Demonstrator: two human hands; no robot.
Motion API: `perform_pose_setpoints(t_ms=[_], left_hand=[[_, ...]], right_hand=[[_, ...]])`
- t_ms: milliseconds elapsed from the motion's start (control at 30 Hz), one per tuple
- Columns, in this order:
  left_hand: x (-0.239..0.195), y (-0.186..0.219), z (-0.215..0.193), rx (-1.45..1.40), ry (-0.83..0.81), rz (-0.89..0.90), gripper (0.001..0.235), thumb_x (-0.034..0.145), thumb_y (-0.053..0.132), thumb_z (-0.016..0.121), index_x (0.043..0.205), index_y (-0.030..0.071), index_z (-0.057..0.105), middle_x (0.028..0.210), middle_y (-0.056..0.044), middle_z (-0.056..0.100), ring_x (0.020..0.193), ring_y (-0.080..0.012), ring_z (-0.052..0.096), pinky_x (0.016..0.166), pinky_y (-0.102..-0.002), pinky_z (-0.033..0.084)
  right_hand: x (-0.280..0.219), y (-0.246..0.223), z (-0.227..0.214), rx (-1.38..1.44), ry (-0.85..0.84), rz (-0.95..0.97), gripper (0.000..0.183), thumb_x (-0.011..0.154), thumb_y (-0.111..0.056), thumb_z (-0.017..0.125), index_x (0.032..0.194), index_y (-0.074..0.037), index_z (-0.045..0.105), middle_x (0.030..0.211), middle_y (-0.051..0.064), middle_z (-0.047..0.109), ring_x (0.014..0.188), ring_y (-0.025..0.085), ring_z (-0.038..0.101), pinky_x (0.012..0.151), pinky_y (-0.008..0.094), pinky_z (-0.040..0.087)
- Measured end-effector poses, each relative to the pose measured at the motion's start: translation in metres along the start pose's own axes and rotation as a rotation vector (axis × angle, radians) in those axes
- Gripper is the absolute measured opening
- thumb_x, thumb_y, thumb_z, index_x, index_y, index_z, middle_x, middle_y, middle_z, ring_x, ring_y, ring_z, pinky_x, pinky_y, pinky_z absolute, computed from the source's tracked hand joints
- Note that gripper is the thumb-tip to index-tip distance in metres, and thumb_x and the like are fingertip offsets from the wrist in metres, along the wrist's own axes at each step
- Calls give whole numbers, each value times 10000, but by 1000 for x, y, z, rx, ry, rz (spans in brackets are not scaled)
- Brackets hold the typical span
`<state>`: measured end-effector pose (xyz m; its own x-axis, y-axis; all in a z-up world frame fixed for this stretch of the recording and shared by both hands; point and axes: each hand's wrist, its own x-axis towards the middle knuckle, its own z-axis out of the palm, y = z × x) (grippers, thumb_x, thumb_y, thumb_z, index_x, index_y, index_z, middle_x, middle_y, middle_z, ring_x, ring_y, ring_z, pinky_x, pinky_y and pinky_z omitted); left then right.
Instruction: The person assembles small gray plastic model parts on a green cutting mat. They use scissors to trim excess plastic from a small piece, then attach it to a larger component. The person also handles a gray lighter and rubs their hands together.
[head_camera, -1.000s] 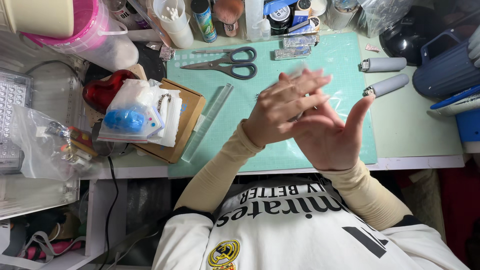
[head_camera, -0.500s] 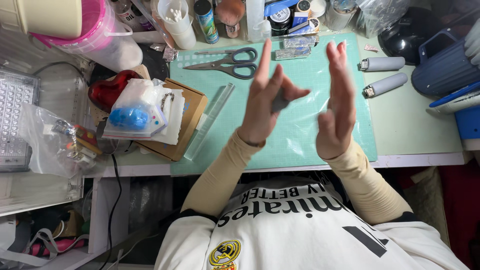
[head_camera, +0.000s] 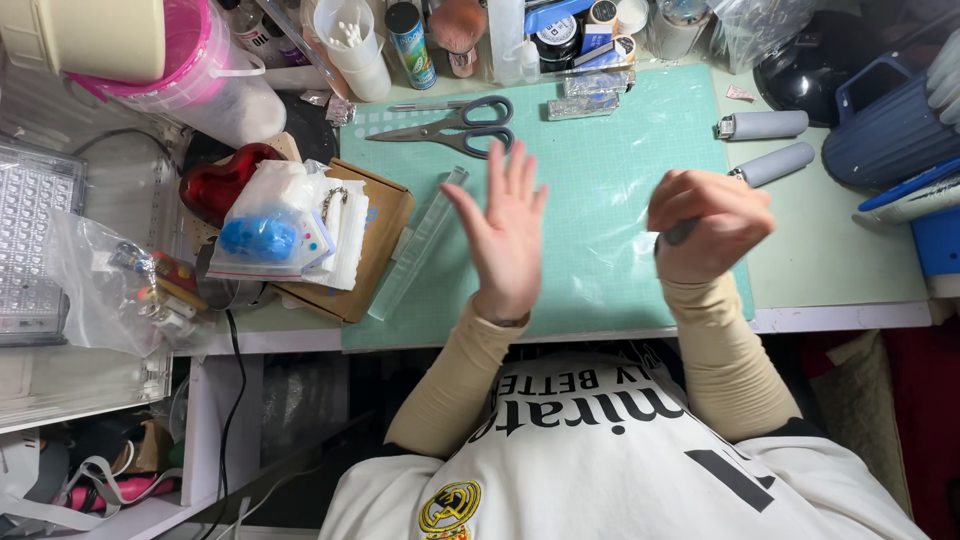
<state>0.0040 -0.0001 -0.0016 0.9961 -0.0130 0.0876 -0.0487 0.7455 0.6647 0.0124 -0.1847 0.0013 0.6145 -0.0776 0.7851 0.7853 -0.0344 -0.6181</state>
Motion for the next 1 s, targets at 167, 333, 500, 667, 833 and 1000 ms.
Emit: perform_pose_setpoints(t_ms=[167, 333, 500, 667, 833, 1000], left_hand=[[-14, 11, 6, 642, -56, 515, 893, 1054, 792, 192, 1685, 160, 183, 1737, -126, 215, 1637, -285, 171, 1360, -491, 115], [-8, 26, 16, 1246, -327, 1040, 804, 977, 754, 438, 1528, 168, 430, 1651, -174, 377, 1610, -333, 205, 1366, -515, 76], [-17, 15, 23, 901, -473, 755, 219, 1075, 293, 695, 1082, 74, 680, 1239, -149, 727, 1304, -378, 633, 1155, -497, 460], [-28, 9, 8, 306, -236, 385, 539, 1153, 394, 476, 751, 41, 539, 701, -105, 611, 600, -214, 567, 573, -323, 532], [-17, 11, -2, -86, -223, 76, 842, 1188, 676, 127, 672, 79, 421, 558, -47, 460, 483, -149, 388, 535, -300, 451], [-14, 5, 9, -559, -352, -522, 1145, 820, 929, 8, 1186, 3, 574, 1203, -166, 576, 1124, -286, 562, 1072, -475, 419]], right_hand=[[-13, -3, -9, 402, 51, 378, 930, 1135, -733, 145, 815, 18, 589, 756, 145, 618, 677, 280, 603, 708, 382, 504], [-17, -49, 27, 542, -312, 706, 1220, 854, -920, 146, 1624, 18, 280, 1730, 209, 270, 1647, 320, 225, 1365, 461, 145], [-13, -61, 47, 689, -244, 772, 1217, 833, -927, 164, 1709, -102, -23, 1805, 172, 75, 1690, 310, 48, 1374, 477, 4], [-11, -51, 34, 555, -123, 727, 1123, 888, -901, 243, 1694, -191, -87, 1815, 205, 63, 1715, 363, 16, 1375, 547, -29], [-16, -48, 25, -98, -163, 189, 881, 1040, -762, 413, 1690, -282, 63, 1797, 152, 132, 1636, 304, -6, 1347, 486, -16], [1, -45, 15, -765, -515, -344, 734, 943, -711, 579, 1457, -187, 583, 1611, 243, 349, 1565, 429, 98, 1251, 648, 35]])
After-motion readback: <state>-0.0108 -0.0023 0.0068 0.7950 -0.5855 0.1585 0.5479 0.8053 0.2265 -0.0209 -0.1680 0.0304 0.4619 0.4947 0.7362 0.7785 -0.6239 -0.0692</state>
